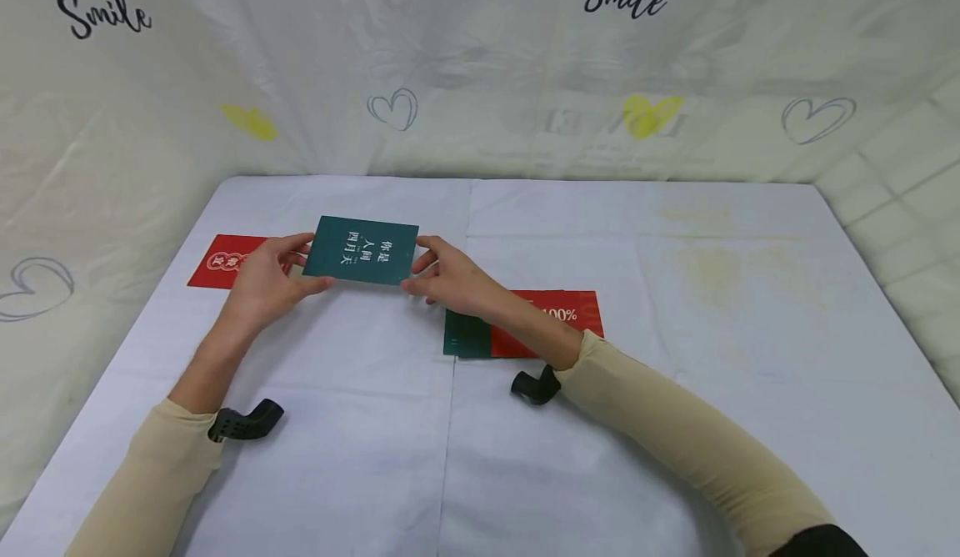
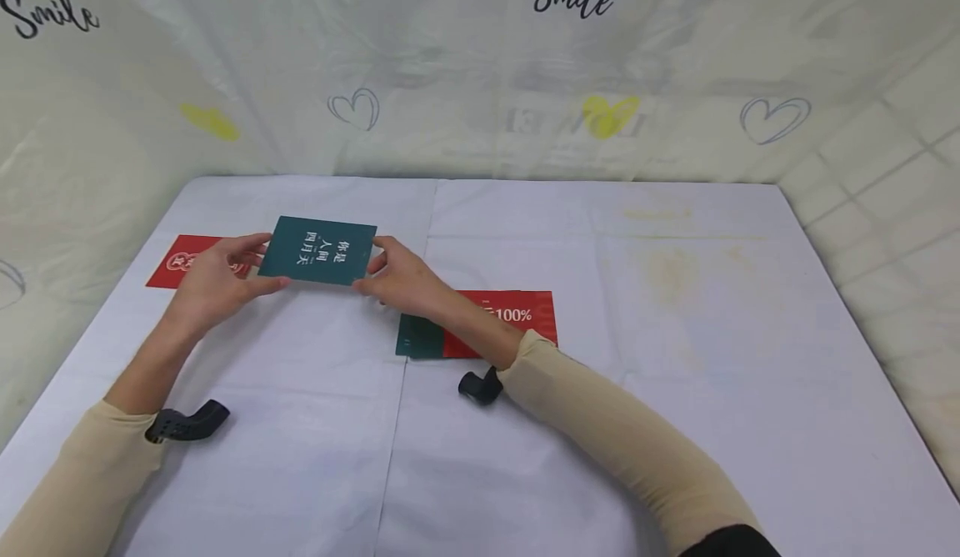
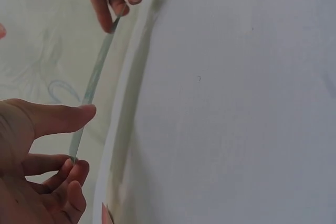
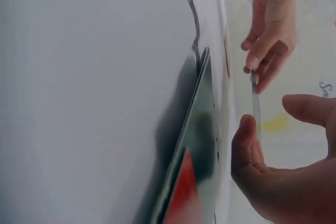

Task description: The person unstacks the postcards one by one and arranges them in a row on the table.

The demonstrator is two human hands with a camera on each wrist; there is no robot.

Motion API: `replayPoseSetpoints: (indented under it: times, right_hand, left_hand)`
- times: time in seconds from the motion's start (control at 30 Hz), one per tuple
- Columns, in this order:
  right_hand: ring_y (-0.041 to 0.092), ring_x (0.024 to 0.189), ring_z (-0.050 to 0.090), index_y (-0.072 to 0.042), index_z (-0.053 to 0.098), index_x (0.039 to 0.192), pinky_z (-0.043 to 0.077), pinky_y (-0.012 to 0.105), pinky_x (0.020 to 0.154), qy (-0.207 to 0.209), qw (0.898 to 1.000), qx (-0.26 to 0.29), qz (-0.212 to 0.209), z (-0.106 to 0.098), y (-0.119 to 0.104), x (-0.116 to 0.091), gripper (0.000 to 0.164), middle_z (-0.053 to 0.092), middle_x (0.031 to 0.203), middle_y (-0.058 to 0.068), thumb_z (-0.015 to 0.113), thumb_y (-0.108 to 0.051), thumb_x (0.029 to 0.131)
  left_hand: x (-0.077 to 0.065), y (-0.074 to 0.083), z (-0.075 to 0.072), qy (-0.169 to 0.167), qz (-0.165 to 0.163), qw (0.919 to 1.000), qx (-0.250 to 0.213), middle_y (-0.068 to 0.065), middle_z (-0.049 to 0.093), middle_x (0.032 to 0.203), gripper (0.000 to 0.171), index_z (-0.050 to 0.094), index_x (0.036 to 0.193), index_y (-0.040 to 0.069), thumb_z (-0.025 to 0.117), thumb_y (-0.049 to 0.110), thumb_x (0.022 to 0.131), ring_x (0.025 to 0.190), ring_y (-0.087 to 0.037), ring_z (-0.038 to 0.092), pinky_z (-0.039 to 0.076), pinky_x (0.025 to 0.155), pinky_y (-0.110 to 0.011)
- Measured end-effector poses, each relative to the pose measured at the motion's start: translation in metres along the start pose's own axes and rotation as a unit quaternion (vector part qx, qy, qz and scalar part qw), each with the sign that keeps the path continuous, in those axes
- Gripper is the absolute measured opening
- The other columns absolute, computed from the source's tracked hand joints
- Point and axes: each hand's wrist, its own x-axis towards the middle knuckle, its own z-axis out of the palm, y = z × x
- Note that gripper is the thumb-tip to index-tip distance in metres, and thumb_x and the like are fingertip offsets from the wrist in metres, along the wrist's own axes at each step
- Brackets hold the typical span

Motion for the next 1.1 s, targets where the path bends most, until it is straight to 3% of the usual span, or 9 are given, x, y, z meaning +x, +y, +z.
replayPoseSetpoints:
  times: [0.23,0.37,0.47,0.53,0.9,1.1]
  right_hand:
    - [0.023,0.094,0.070,-0.010,0.027,0.164,0.060,0.028,0.082,-0.007,1.000,-0.009,0.004,0.006,-0.002,0.007,0.079,0.060,0.136,0.010,0.071,-0.024,0.099]
    - [0.022,0.091,0.071,-0.010,0.028,0.164,0.059,0.028,0.083,-0.012,1.000,-0.011,0.008,0.009,-0.004,0.010,0.079,0.061,0.135,0.010,0.071,-0.025,0.099]
    - [0.022,0.090,0.071,-0.008,0.028,0.163,0.059,0.027,0.083,-0.014,1.000,-0.011,0.009,0.012,-0.006,0.012,0.079,0.062,0.134,0.011,0.070,-0.025,0.099]
    - [0.022,0.088,0.071,-0.007,0.028,0.163,0.059,0.026,0.082,-0.015,1.000,-0.012,0.009,0.013,-0.007,0.012,0.078,0.062,0.134,0.011,0.070,-0.025,0.099]
    - [0.019,0.086,0.071,-0.003,0.029,0.162,0.059,0.025,0.078,-0.025,0.999,-0.014,0.014,0.019,-0.006,0.019,0.078,0.064,0.127,0.013,0.070,-0.023,0.100]
    - [0.019,0.079,0.069,-0.003,0.030,0.162,0.055,0.023,0.075,-0.026,0.999,-0.027,0.024,0.018,-0.008,0.024,0.076,0.068,0.120,0.011,0.070,-0.024,0.101]
  left_hand:
    - [0.001,-0.007,-0.005,-0.003,0.003,0.9999,0.010,-0.025,0.059,0.139,0.082,0.046,0.156,0.005,0.085,0.028,0.087,0.123,-0.042,0.058,0.053,0.075,-0.025]
    - [0.001,-0.012,-0.008,0.000,0.011,0.9996,0.027,-0.027,0.057,0.141,0.082,0.047,0.155,0.003,0.085,0.028,0.087,0.125,-0.043,0.055,0.061,0.085,-0.044]
    - [0.001,-0.015,-0.010,0.002,0.018,0.9988,0.045,-0.029,0.052,0.146,0.081,0.048,0.154,0.002,0.085,0.026,0.086,0.134,-0.047,0.048,0.055,0.098,-0.062]
    - [0.001,-0.016,-0.010,0.002,0.023,0.9983,0.054,-0.030,0.049,0.150,0.081,0.048,0.153,0.001,0.086,0.025,0.086,0.139,-0.049,0.043,0.051,0.103,-0.067]
    - [0.003,-0.026,-0.010,0.006,0.040,0.9955,0.086,-0.033,0.043,0.152,0.080,0.053,0.149,-0.001,0.089,0.026,0.083,0.144,-0.053,0.035,0.042,0.110,-0.072]
    - [0.004,-0.028,-0.008,0.008,0.050,0.9946,0.091,-0.032,0.042,0.153,0.080,0.053,0.148,-0.002,0.089,0.026,0.083,0.145,-0.052,0.033,0.045,0.108,-0.071]
